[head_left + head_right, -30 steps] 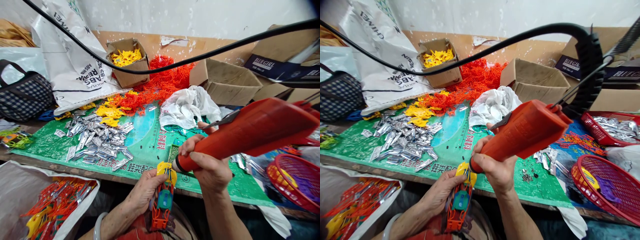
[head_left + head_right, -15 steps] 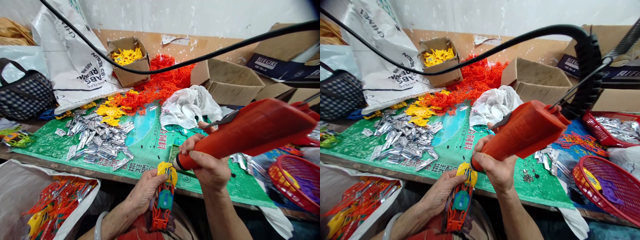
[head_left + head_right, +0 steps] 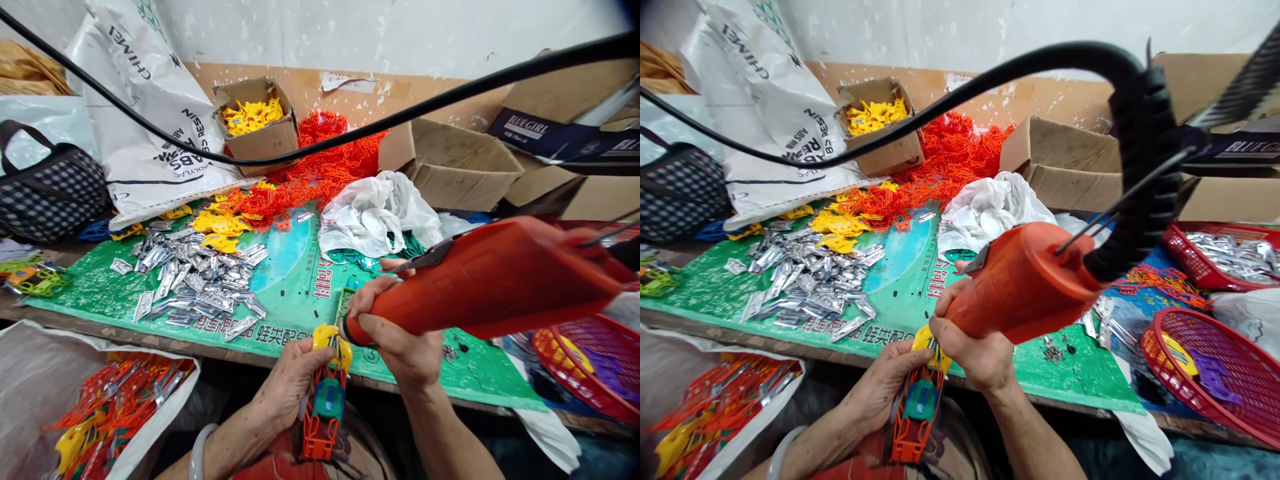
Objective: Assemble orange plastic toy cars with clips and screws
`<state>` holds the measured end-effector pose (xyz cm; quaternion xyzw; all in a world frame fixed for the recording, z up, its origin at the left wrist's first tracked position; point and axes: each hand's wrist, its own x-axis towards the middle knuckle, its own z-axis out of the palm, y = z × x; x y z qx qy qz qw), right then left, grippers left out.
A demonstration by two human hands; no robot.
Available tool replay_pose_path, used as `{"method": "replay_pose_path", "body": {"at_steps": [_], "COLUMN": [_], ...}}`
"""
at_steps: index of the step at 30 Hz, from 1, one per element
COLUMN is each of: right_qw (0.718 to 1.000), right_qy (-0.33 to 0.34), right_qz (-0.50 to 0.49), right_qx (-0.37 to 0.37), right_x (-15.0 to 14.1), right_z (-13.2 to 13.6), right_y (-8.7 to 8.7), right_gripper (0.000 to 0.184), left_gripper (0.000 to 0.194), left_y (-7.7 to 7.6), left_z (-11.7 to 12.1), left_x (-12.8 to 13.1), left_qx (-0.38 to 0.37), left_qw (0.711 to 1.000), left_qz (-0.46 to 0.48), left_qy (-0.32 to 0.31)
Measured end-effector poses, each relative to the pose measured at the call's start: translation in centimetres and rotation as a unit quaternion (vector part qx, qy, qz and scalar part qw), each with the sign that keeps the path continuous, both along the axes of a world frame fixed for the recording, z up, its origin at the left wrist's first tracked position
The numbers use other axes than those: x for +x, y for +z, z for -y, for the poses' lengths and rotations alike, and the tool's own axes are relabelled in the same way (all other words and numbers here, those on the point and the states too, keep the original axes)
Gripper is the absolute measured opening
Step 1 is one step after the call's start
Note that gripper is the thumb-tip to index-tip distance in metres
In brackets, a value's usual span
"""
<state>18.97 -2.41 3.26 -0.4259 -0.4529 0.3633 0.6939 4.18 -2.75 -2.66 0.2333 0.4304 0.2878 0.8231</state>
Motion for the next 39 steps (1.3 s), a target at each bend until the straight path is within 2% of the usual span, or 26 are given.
{"method": "replay_pose_path", "body": {"at_steps": [9,15,18,22,27,39], "right_qw": [0.999,0.997,0.995,0.997,0.995,0.994], "right_qy": [0.034,0.038,-0.004,-0.060,-0.094,-0.105], "right_qz": [-0.003,-0.061,-0.086,-0.036,-0.029,-0.009], "right_qx": [0.002,0.020,0.045,0.028,0.005,0.002], "right_x": [-0.3,-0.2,0.5,1.5,2.0,2.8], "right_z": [-0.1,-0.1,-0.6,-1.8,-2.6,-2.2], "right_y": [-0.8,0.4,0.7,-0.6,-2.6,-3.2], "right_gripper": [0.024,0.034,0.029,0.012,0.010,0.010], "left_gripper": [0.031,0.033,0.031,0.029,0.031,0.032], "left_y": [-0.3,-0.3,-0.1,0.4,0.7,0.5], "left_z": [0.5,0.4,0.1,-0.4,-0.5,-0.8], "left_x": [-0.1,-0.5,-0.8,-1.1,-1.2,-1.1], "left_qx": [0.025,0.033,0.025,0.022,0.017,0.006], "left_qw": [0.999,0.999,1.000,0.999,0.999,0.999], "left_qz": [-0.003,0.002,-0.018,-0.040,-0.040,-0.041], "left_qy": [0.020,0.011,0.000,-0.008,-0.026,-0.031]}}
